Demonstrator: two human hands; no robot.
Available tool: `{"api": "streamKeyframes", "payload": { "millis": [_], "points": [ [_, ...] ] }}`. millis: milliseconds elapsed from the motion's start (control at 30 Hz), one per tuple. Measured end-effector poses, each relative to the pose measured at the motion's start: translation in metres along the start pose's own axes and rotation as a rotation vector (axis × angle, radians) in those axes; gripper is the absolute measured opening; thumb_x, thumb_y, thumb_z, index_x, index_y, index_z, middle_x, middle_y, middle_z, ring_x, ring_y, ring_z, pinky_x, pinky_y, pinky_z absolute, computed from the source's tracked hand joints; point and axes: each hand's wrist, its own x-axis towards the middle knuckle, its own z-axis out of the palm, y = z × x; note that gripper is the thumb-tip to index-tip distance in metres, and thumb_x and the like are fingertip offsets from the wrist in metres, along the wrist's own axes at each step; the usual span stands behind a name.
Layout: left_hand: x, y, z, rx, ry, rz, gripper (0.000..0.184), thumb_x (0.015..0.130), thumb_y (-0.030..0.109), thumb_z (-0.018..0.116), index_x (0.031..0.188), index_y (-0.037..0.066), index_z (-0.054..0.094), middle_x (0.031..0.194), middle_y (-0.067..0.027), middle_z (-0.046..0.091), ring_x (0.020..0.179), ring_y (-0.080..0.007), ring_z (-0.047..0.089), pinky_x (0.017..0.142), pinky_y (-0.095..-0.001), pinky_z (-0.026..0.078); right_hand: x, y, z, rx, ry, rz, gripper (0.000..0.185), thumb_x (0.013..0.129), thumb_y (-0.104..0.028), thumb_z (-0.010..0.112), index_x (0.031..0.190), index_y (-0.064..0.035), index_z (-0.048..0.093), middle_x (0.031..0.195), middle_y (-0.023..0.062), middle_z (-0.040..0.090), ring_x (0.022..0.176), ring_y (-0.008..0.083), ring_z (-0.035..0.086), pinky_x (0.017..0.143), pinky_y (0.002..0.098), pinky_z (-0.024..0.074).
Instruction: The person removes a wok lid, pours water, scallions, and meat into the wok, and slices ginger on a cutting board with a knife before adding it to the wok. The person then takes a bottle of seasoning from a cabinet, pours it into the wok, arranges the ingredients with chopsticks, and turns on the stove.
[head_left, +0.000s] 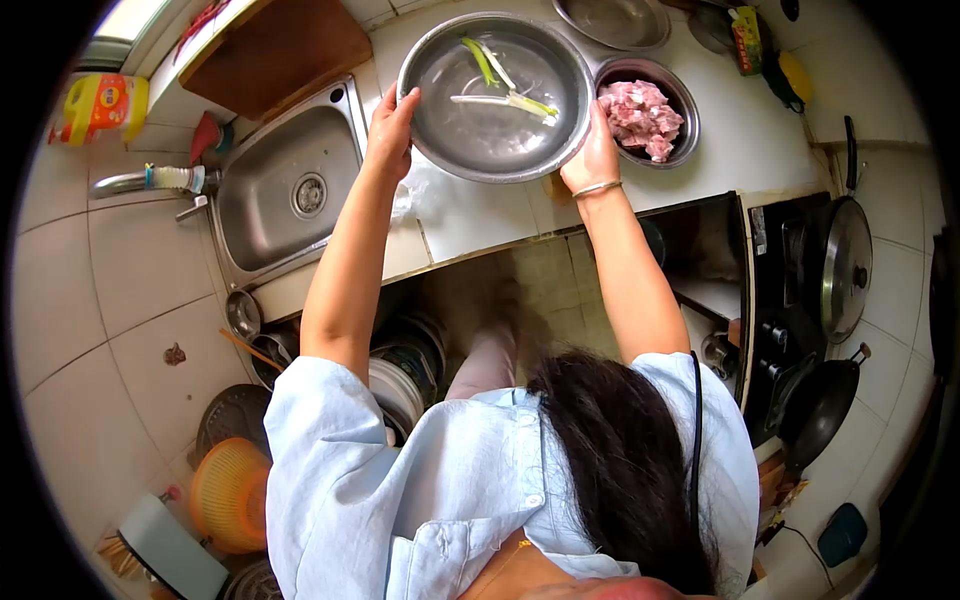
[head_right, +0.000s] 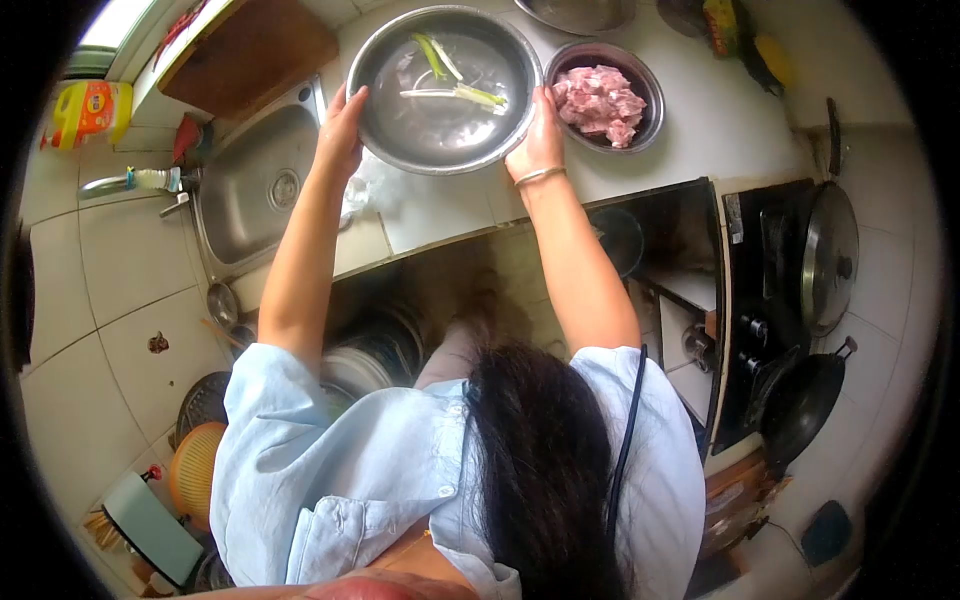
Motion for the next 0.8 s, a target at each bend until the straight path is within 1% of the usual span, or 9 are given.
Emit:
{"api": "streamKeyframes", "payload": {
  "millis": [133, 267, 400, 467, 600, 700, 733, 767, 800],
  "points": [
    [-0.018, 0.033, 0.037, -0.042, -0.055, 0.026, 0.031, 0.094, 0.022, 0.051, 0.121, 0.008, 0.053, 0.099, -0.0021, 0.062, 0.083, -0.0088, 0.057, 0.068, -0.0236, 0.047, -0.033, -0.037, 0.030, 0.005, -0.029, -0.027, 0.042, 0.097, -0.032, 0.040, 0.128, -0.0041, 0.046, 0.130, 0.0091, 0.049, 0.117, 0.0230, 0.048, 0.101, 0.0387, 0.0374],
    [-0.036, 0.048, 0.076, -0.025, -0.135, 0.030, 0.031, 0.095, 0.027, 0.049, 0.121, 0.009, 0.053, 0.101, -0.0013, 0.062, 0.084, -0.0089, 0.058, 0.068, -0.0238, 0.049, -0.077, -0.086, 0.046, 0.022, -0.047, -0.095, 0.044, 0.097, -0.033, 0.039, 0.130, -0.0039, 0.044, 0.130, 0.0091, 0.049, 0.118, 0.0232, 0.047, 0.102, 0.0387, 0.0361],
    [-0.064, 0.044, 0.138, -0.102, -0.263, 0.003, 0.032, 0.095, 0.028, 0.049, 0.121, 0.009, 0.052, 0.106, -0.0023, 0.061, 0.090, -0.0124, 0.059, 0.074, -0.0255, 0.050, -0.123, -0.139, 0.018, 0.065, 0.037, -0.193, 0.045, 0.096, -0.034, 0.044, 0.129, -0.0032, 0.045, 0.127, 0.0093, 0.051, 0.117, 0.0218, 0.048, 0.101, 0.0386, 0.0373],
    [-0.081, 0.040, 0.166, -0.083, -0.300, -0.044, 0.032, 0.095, 0.028, 0.049, 0.122, 0.010, 0.052, 0.108, -0.0032, 0.061, 0.093, -0.0140, 0.059, 0.077, -0.0271, 0.050, -0.160, -0.168, 0.013, 0.055, 0.078, -0.275, 0.040, 0.095, -0.035, 0.046, 0.123, -0.0064, 0.049, 0.122, 0.0057, 0.055, 0.113, 0.0197, 0.050, 0.099, 0.0366, 0.0384],
    [-0.133, 0.024, 0.271, -0.133, -0.605, -0.137, 0.036, 0.096, 0.027, 0.047, 0.126, 0.008, 0.048, 0.121, -0.0074, 0.055, 0.107, -0.0208, 0.055, 0.092, -0.0341, 0.046, -0.243, -0.243, -0.021, -0.007, 0.228, -0.487, 0.033, 0.093, -0.034, 0.051, 0.119, -0.0136, 0.051, 0.116, -0.0011, 0.055, 0.109, 0.0150, 0.050, 0.096, 0.0334, 0.0397],
    [-0.169, -0.008, 0.341, -0.081, -0.716, -0.171, 0.044, 0.095, 0.028, 0.050, 0.132, 0.007, 0.042, 0.126, -0.0059, 0.052, 0.114, -0.0201, 0.051, 0.095, -0.0347, 0.043, -0.303, -0.296, -0.063, 0.034, 0.283, -0.628, 0.032, 0.093, -0.033, 0.052, 0.116, -0.0116, 0.052, 0.115, 0.0006, 0.056, 0.108, 0.0156, 0.051, 0.096, 0.0350, 0.0405],
    [-0.204, -0.005, 0.373, -0.052, -0.554, -0.271, 0.050, 0.093, 0.027, 0.053, 0.136, 0.007, 0.037, 0.126, -0.0052, 0.052, 0.116, -0.0200, 0.049, 0.097, -0.0354, 0.042, -0.329, -0.313, -0.066, 0.031, 0.278, -0.680, 0.031, 0.093, -0.033, 0.052, 0.115, -0.0113, 0.053, 0.113, 0.0020, 0.058, 0.106, 0.0161, 0.053, 0.095, 0.0356, 0.0420],
    [-0.199, -0.033, 0.392, -0.076, -0.608, -0.303, 0.051, 0.093, 0.023, 0.053, 0.138, 0.007, 0.034, 0.127, -0.0071, 0.051, 0.113, -0.0202, 0.051, 0.094, -0.0346, 0.044, -0.349, -0.332, -0.081, 0.045, 0.339, -0.720, 0.031, 0.093, -0.033, 0.052, 0.115, -0.0114, 0.054, 0.111, 0.0028, 0.059, 0.104, 0.0167, 0.055, 0.093, 0.0359, 0.0433],
    [-0.232, -0.028, 0.417, -0.050, -0.614, -0.317, 0.049, 0.093, 0.021, 0.052, 0.137, 0.007, 0.036, 0.126, -0.0084, 0.052, 0.111, -0.0207, 0.053, 0.092, -0.0343, 0.046, -0.368, -0.346, -0.093, 0.047, 0.371, -0.745, 0.030, 0.093, -0.032, 0.052, 0.115, -0.0113, 0.054, 0.111, 0.0028, 0.059, 0.103, 0.0168, 0.055, 0.092, 0.0359, 0.0437]
  ]
}}
